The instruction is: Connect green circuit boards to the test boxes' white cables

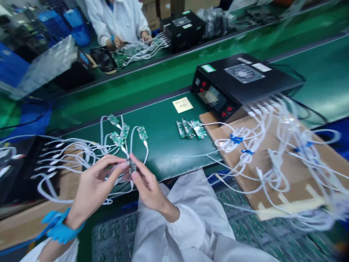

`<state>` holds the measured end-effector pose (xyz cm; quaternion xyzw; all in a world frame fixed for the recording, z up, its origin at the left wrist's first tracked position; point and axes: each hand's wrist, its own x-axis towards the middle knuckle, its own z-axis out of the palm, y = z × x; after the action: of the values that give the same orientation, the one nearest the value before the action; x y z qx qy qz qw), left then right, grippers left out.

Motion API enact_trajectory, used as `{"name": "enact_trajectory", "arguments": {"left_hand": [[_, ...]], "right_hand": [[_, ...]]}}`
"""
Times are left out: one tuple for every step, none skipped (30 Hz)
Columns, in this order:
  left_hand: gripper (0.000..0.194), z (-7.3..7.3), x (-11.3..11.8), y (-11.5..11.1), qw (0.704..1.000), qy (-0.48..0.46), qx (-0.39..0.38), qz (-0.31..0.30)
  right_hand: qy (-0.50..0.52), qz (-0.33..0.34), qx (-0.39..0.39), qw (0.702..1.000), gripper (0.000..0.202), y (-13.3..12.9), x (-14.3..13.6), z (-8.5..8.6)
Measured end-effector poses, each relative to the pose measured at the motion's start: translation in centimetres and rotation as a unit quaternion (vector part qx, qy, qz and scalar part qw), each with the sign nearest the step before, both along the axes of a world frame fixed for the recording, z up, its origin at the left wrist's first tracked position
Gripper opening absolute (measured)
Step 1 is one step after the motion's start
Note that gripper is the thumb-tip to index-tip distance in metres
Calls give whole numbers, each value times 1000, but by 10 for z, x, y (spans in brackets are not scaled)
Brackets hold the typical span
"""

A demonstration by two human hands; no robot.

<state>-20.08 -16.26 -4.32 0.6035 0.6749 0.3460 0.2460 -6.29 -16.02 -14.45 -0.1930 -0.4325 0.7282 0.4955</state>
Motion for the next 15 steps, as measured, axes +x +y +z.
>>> {"name": "enact_trajectory", "arguments": {"left_hand": [[23,0,1,0,1000,-6,2,3],[23,0,2,1,1000,-15,4,6],[23,0,3,1,1000,-25,4,9],[22,-1,3,2,999,-33,5,11],[22,-1,3,2,999,-40,5,12],[22,-2,2,2,999,-44,6,14],[22,-2,2,2,999,-46,7,15],[22,-3,1,1,999,-47,7,15],[22,-3,1,1,999,-46,9,14],[22,-3,1,1,999,-44,13,11],[21,-3,1,0,999,-40,17,7],[19,-3,1,0,999,-37,23,1],[17,-2,1,0,999,-33,29,-5],[15,-2,1,0,999,-30,36,-10],[12,-3,1,0,999,-25,44,-14]], "right_hand": [[4,-4,-14,1000,57,0,0,0],[7,-6,-26,1000,59,0,1,0],[8,-5,-33,999,60,0,1,-1],[9,-2,-37,999,61,-1,1,-2],[11,2,-36,999,60,-1,1,-3],[12,5,-35,999,58,-1,0,-3],[11,6,-32,999,56,-2,0,-3],[8,7,-29,1000,54,-2,-1,-3],[3,5,-26,1000,52,-3,-1,-3],[-1,-1,-25,1000,52,-3,-1,-2],[-5,-9,-24,1000,52,-3,-1,-2],[-8,-18,-23,1000,52,-3,-1,-2],[-12,-26,-19,999,51,-4,-1,-3],[-17,-32,-16,999,51,-4,-1,-4],[-21,-35,-11,999,51,-4,-1,-5]]}}
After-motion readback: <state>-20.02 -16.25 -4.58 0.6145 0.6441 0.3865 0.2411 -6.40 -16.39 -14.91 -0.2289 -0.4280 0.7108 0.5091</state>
